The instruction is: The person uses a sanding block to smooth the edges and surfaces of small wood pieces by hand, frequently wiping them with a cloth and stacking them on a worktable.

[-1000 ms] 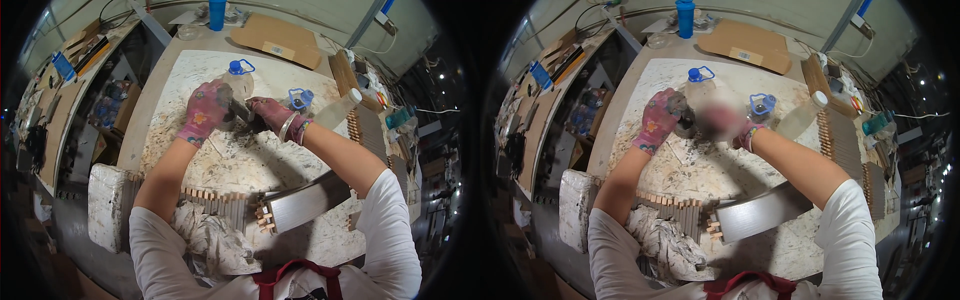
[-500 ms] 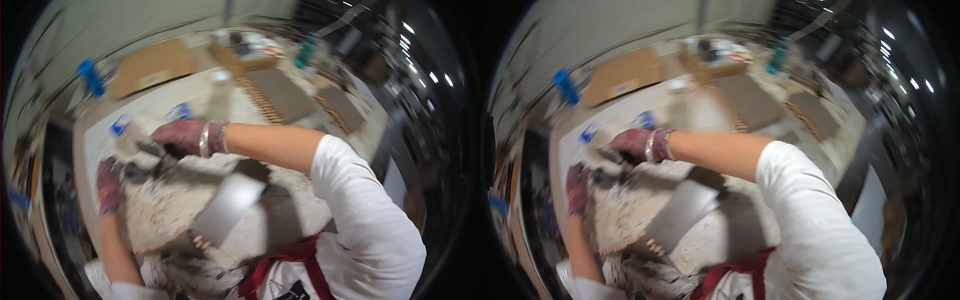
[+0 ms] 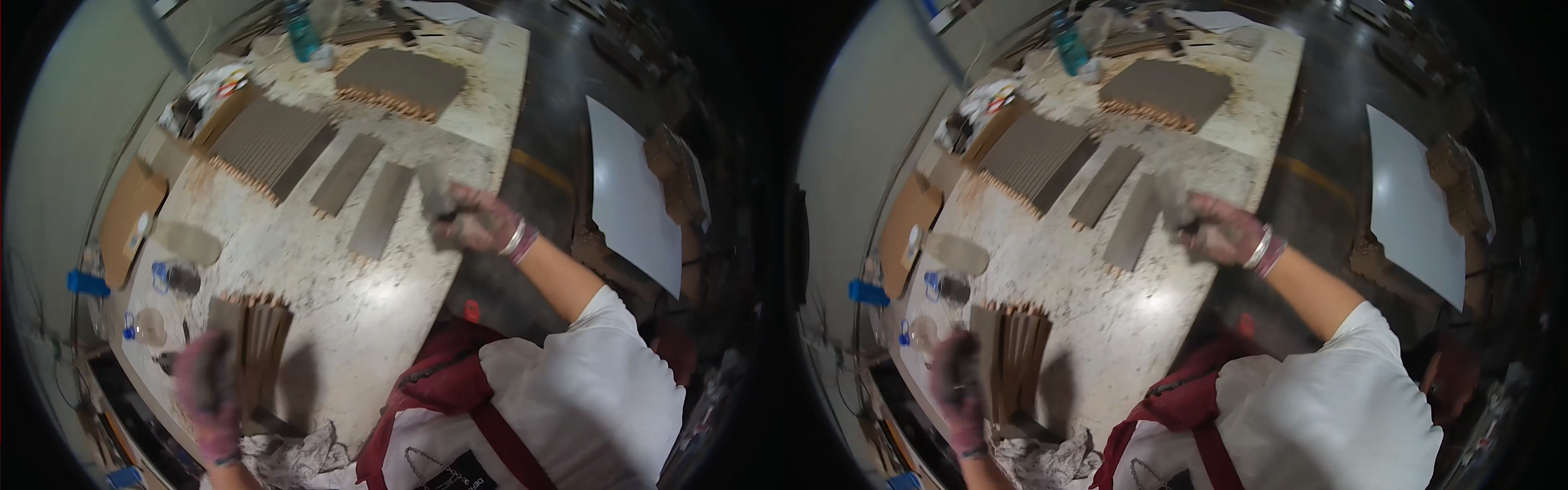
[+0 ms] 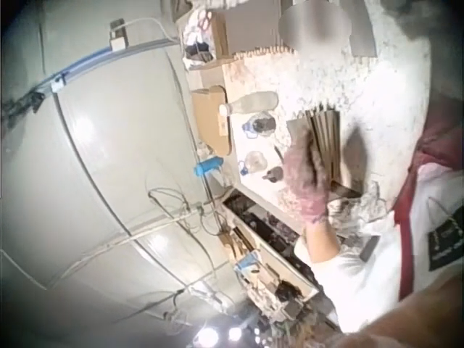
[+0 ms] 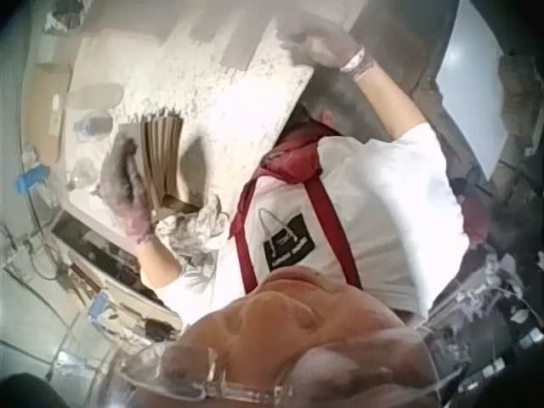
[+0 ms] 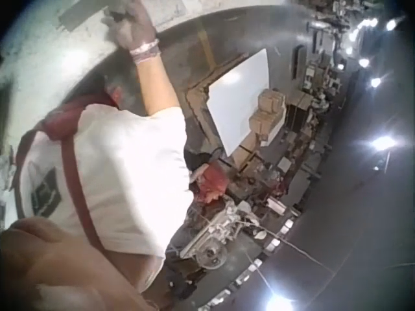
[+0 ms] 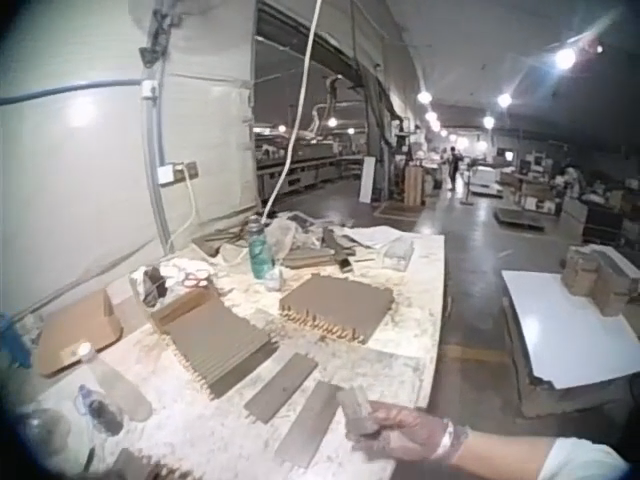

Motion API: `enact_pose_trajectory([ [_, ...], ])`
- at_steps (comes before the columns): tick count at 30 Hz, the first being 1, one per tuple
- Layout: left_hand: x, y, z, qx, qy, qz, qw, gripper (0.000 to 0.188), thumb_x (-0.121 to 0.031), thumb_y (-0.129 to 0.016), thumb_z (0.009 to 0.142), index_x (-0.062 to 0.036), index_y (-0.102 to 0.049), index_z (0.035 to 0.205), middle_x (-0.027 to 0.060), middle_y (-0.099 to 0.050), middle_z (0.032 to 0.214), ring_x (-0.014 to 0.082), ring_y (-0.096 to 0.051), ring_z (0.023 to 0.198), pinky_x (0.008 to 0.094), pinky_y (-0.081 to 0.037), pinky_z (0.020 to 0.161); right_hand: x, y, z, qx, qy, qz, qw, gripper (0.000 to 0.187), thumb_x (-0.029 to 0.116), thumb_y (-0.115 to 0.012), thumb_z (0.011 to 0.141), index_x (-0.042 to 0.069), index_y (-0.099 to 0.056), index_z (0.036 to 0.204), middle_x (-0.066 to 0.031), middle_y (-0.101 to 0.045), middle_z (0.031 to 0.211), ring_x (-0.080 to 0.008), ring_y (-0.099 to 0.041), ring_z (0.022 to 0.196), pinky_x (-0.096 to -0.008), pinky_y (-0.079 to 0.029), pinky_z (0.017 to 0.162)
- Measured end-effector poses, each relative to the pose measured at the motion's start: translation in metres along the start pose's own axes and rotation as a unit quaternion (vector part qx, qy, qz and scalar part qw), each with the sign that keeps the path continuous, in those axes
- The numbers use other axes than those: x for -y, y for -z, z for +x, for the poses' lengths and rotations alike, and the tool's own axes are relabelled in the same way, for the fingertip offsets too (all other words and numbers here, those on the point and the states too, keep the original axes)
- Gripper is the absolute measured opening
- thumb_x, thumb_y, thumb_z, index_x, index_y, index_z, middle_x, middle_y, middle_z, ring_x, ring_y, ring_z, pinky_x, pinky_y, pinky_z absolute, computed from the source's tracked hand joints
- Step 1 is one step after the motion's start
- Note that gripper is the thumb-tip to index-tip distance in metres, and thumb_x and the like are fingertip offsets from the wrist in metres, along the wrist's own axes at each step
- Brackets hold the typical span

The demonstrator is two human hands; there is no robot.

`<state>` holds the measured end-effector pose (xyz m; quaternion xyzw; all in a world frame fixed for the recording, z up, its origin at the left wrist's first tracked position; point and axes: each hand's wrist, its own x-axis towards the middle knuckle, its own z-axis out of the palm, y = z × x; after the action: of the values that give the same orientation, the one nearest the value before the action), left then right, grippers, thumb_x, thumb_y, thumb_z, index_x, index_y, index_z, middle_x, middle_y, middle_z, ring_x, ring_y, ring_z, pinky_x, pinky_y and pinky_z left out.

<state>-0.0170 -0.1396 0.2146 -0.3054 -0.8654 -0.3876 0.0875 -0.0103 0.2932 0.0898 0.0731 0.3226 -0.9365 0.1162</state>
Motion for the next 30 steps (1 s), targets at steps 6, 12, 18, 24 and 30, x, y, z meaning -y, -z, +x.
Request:
enact_pose_trajectory([
  [6,0.011,-0.187,0.096,0.094,0.053,-0.027,0.994,0.041,0.006,-0.046,0.082,0.0029,-0.052,0.123,0.0170,-0.058,0.118,0.0285,-0.058,0.107,0.0350,-0.045,0.093,-0.051,0.066,-0.063,0.029,0.103,-0.180,0.978,0.032,0.019,-0.058,0.088,0.004,-0.051,0.115,-0.0056,-0.056,0.105,-0.0158,-0.055,0.099,-0.0361,-0.050,0.083],
  [12,0.060,-0.298,0.138,0.189,-0.159,0.275,0.929,0.062,-0.031,-0.048,0.090,0.0059,-0.031,0.138,0.0246,-0.029,0.144,0.0381,-0.030,0.132,0.0453,-0.026,0.106,-0.014,0.098,-0.156,-0.060,0.055,-0.014,0.997,0.031,0.023,-0.057,0.089,0.003,-0.049,0.112,-0.0019,-0.057,0.093,-0.0103,-0.056,0.086,-0.0286,-0.049,0.072],
  [18,0.046,-0.329,0.128,0.076,-0.180,0.384,0.903,0.065,-0.048,-0.041,0.094,-0.0009,-0.035,0.139,0.0258,-0.058,0.111,0.0415,-0.058,0.094,0.0468,-0.049,0.079,-0.021,0.127,-0.233,-0.242,0.173,0.058,0.953,0.027,0.022,-0.057,0.090,0.004,-0.052,0.109,-0.0015,-0.058,0.088,-0.0105,-0.058,0.078,-0.0278,-0.050,0.068],
  [24,0.015,-0.343,0.136,0.200,-0.103,0.318,0.921,0.070,-0.048,-0.043,0.092,-0.0006,-0.028,0.142,0.0253,-0.046,0.130,0.0382,-0.048,0.116,0.0501,-0.039,0.096,-0.088,0.152,-0.231,-0.291,0.194,0.196,0.916,0.049,0.023,-0.061,0.088,0.004,-0.036,0.125,-0.0030,-0.061,0.083,-0.0147,-0.061,0.071,-0.0302,-0.052,0.062],
  [30,-0.028,-0.398,0.144,0.228,-0.114,0.298,0.920,0.069,-0.046,-0.043,0.092,-0.0001,-0.029,0.141,0.0248,-0.045,0.131,0.0381,-0.046,0.117,0.0496,-0.038,0.097,-0.083,0.147,-0.205,-0.268,0.217,0.226,0.911,0.042,0.024,-0.063,0.086,0.007,-0.046,0.120,0.0002,-0.057,0.084,-0.0125,-0.055,0.068,-0.0275,-0.049,0.061],
])
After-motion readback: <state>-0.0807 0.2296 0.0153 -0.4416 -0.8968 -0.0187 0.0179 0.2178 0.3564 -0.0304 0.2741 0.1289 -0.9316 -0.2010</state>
